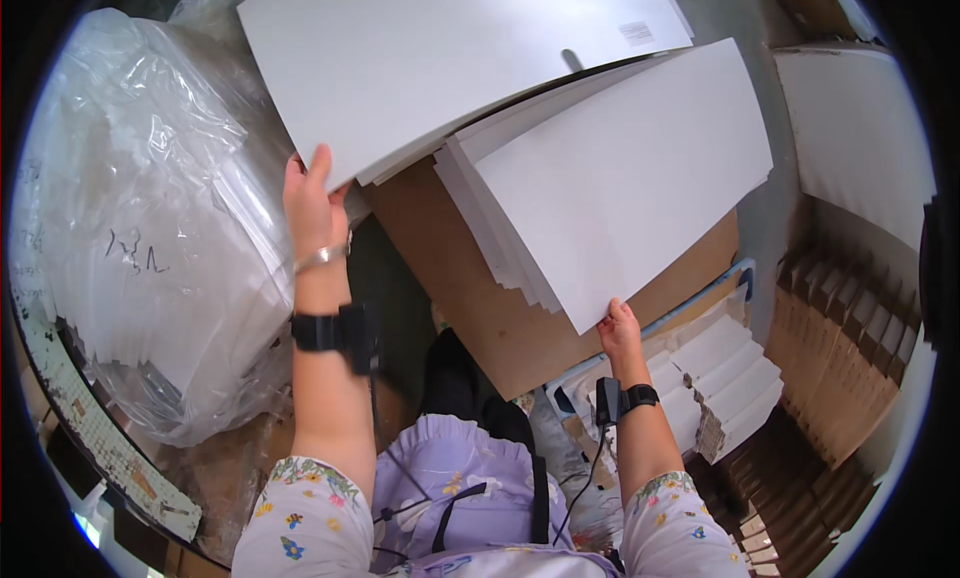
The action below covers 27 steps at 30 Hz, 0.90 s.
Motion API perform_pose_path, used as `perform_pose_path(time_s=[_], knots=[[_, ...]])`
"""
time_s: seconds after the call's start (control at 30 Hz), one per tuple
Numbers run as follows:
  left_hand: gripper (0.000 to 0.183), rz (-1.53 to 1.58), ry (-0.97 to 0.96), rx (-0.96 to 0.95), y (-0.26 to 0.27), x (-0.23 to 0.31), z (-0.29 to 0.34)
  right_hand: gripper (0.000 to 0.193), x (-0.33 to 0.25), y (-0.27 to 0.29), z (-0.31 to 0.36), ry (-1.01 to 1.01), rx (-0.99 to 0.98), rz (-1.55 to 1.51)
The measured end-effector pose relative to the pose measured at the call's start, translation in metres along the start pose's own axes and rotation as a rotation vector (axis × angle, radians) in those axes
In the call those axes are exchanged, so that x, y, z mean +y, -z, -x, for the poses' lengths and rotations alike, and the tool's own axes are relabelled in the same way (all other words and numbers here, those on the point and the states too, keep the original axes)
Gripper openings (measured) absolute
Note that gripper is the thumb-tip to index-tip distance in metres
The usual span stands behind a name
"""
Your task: Packing wooden drawer components and foam protection into a cardboard shipping box.
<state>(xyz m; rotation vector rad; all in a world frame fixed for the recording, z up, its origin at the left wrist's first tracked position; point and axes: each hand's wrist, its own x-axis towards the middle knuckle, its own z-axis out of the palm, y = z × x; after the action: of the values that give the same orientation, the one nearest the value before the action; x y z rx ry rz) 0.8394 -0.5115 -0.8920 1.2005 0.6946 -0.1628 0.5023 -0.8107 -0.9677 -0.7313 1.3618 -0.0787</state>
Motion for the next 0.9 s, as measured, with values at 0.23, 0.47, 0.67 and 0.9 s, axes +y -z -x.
perform_pose_path(time_s=[0.23, 0.47, 0.67, 0.9], knots=[[0.042, 0.064, 0.086, -0.528, 0.030, -0.048, 0.123, 0.009, 0.023, -0.006, 0.025, -0.063, -0.099, 0.063], [0.032, 0.080, 0.314, -0.553, 0.087, -0.145, 0.231, 0.022, 0.075, 0.019, 0.061, -0.122, -0.272, -0.029], [0.031, 0.131, 0.376, -0.395, 0.101, -0.210, 0.307, 0.029, 0.083, 0.049, 0.105, -0.169, -0.313, -0.024], [0.031, -0.700, 0.160, -0.305, 0.110, -0.235, 0.346, 0.022, 0.076, 0.092, 0.105, -0.292, -0.490, -0.072]])
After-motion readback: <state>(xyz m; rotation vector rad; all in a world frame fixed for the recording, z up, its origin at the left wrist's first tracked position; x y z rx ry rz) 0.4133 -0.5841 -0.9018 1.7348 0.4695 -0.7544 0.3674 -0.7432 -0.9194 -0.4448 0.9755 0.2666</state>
